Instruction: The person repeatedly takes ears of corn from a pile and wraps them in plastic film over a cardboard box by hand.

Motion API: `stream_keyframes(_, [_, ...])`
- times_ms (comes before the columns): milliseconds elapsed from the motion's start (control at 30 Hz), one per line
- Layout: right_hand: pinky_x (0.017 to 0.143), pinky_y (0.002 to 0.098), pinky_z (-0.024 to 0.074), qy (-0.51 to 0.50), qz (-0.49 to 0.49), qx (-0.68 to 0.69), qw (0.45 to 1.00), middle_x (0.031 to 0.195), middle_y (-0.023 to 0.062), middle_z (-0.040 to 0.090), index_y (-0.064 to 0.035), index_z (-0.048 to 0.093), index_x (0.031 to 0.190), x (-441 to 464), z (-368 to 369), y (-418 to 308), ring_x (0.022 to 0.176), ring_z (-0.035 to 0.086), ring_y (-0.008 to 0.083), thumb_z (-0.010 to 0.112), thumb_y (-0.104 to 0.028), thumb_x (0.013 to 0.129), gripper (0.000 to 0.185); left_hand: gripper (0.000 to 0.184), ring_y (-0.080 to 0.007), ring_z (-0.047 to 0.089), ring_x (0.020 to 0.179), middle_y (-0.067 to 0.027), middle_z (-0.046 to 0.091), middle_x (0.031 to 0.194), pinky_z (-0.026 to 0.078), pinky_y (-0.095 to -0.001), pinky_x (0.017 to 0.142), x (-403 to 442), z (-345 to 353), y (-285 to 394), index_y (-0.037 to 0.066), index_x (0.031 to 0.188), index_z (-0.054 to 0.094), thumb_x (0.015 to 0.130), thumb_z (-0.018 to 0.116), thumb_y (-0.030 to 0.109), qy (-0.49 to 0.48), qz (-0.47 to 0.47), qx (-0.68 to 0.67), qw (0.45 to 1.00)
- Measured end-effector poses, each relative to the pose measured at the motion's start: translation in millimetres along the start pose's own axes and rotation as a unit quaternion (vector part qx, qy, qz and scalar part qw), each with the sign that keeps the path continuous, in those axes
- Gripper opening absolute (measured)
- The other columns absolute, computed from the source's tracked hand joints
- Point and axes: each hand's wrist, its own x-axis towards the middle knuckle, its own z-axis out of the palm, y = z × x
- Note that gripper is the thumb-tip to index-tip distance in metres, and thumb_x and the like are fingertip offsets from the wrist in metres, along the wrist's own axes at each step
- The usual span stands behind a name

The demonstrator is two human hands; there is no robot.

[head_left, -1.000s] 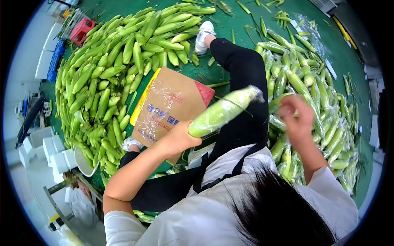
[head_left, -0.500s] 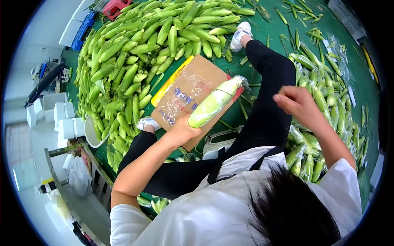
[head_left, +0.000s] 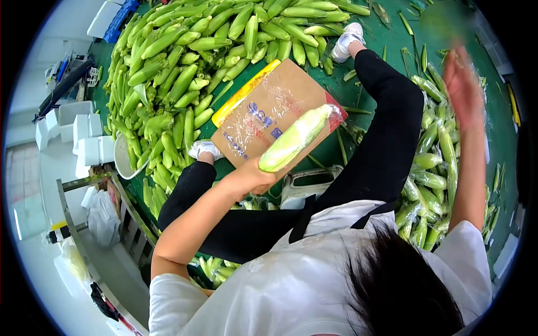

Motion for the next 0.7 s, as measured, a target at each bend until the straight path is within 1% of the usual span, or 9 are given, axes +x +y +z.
stream_keyframes(33, [0.116,0.0397,0.0398,0.005,0.024,0.053,0.998,0.156,0.0159,0.04,-0.0015,0.039,0.15,9.5,1.2,-19.6,0.137,0.047,0.021,0.058,-0.021,0.1,0.056,0.043,-0.0045,0.036,0.05,0.0025,0.052,0.072,0.026,-0.0225,0.044,0.6,1.0,-4.3,0.0,0.122,0.059,0.08,0.062,0.003,-0.018,-0.022,-0.011,1.0])
stream_keyframes(100, [0.113,0.0421,0.0423,-0.024,0.071,-0.235,0.969,0.151,0.014,0.047,-0.0027,0.039,0.15,10.5,-17.2,22.5,0.132,0.053,0.0248,0.064,-0.022,0.097,0.061,0.042,-0.0042,0.026,0.044,0.0034,0.045,0.066,0.017,-0.0227,0.041,9.7,2.5,-3.3,0.001,0.122,0.058,0.079,0.061,0.003,-0.053,-0.055,-0.022,0.997])
stream_keyframes(167, [0.109,0.0398,0.0442,-0.117,0.067,-0.396,0.908,0.144,0.0157,0.053,-0.0023,0.044,0.146,-30.8,61.9,65.6,0.126,0.057,0.0273,0.072,-0.026,0.091,0.066,0.042,-0.0033,0.028,0.044,0.004,0.044,0.064,0.018,-0.0216,0.04,13.1,12.8,2.7,0.001,0.12,0.057,0.079,0.06,0.002,-0.107,-0.075,-0.009,0.991])
stream_keyframes(233, [0.106,0.0386,0.0448,-0.41,-0.031,-0.557,0.722,0.144,0.0172,0.053,-0.0034,0.045,0.147,-44.4,102.4,72.4,0.129,0.055,0.0287,0.081,-0.028,0.083,0.077,0.041,-0.003,0.028,0.043,0.0039,0.044,0.064,0.018,-0.0214,0.04,21.2,17.7,20.7,0.001,0.119,0.056,0.078,0.06,0.001,-0.152,-0.1,0.019,0.983])
stream_keyframes(367, [0.095,0.0353,0.0511,-0.516,0.235,-0.43,0.703,0.124,0.0158,0.067,-0.0014,0.055,0.138,-61.7,111.5,92.6,0.111,0.065,0.022,0.084,-0.025,0.079,0.07,0.037,-0.0022,0.031,0.046,0.0054,0.044,0.065,0.023,-0.0198,0.042,19.7,31.3,56.2,0.0,0.119,0.055,0.087,0.07,0.009,-0.243,-0.124,0.05,0.961])
stream_keyframes(433, [0.08,0.0307,0.0544,-0.446,0.202,-0.383,0.783,0.11,0.0075,0.069,-0.0017,0.055,0.137,-80.9,90.6,93.8,0.087,0.065,0.0141,0.082,-0.02,0.081,0.065,0.023,-0.0006,0.037,0.052,0.0087,0.047,0.068,0.024,-0.0202,0.044,9.3,39.0,75.7,0.007,0.107,0.064,0.095,0.07,0.025,-0.114,0.032,0.183,0.976])
stream_keyframes(500, [0.064,0.0254,0.0513,-0.271,0.398,-0.312,0.819,0.102,0.0032,0.066,-0.0018,0.054,0.137,-104.5,85.7,68.6,0.076,0.06,0.0093,0.08,-0.025,0.084,0.063,0.022,-0.0005,0.034,0.051,0.0093,0.045,0.066,0.024,-0.0201,0.045,22.5,20.7,70.8,0.007,0.102,0.066,0.099,0.064,0.029,-0.06,0.178,0.217,0.958])
stream_keyframes(633, [0.048,0.0216,0.0384,0.057,0.365,-0.139,0.919,0.092,0.0037,0.064,-0.0064,0.054,0.131,-203.9,-3.9,33.4,0.063,0.052,0.0068,0.069,-0.04,0.091,0.054,0.03,-0.0015,0.028,0.049,0.0101,0.037,0.062,0.021,-0.0205,0.044,20.4,-9.4,97.5,0.005,0.102,0.067,0.105,0.052,0.031,0.01,0.175,0.147,0.973])
stream_keyframes(700, [0.046,0.0227,0.0358,0.252,0.3,-0.192,0.9,0.09,0.0053,0.064,-0.0072,0.054,0.126,-273.1,-40.7,19.7,0.058,0.049,0.0075,0.065,-0.048,0.092,0.054,0.029,-0.0027,0.029,0.047,0.0088,0.037,0.061,0.022,-0.0206,0.043,52.1,-39.2,84.1,0.006,0.104,0.066,0.105,0.051,0.03,0.087,0.194,0.085,0.973])
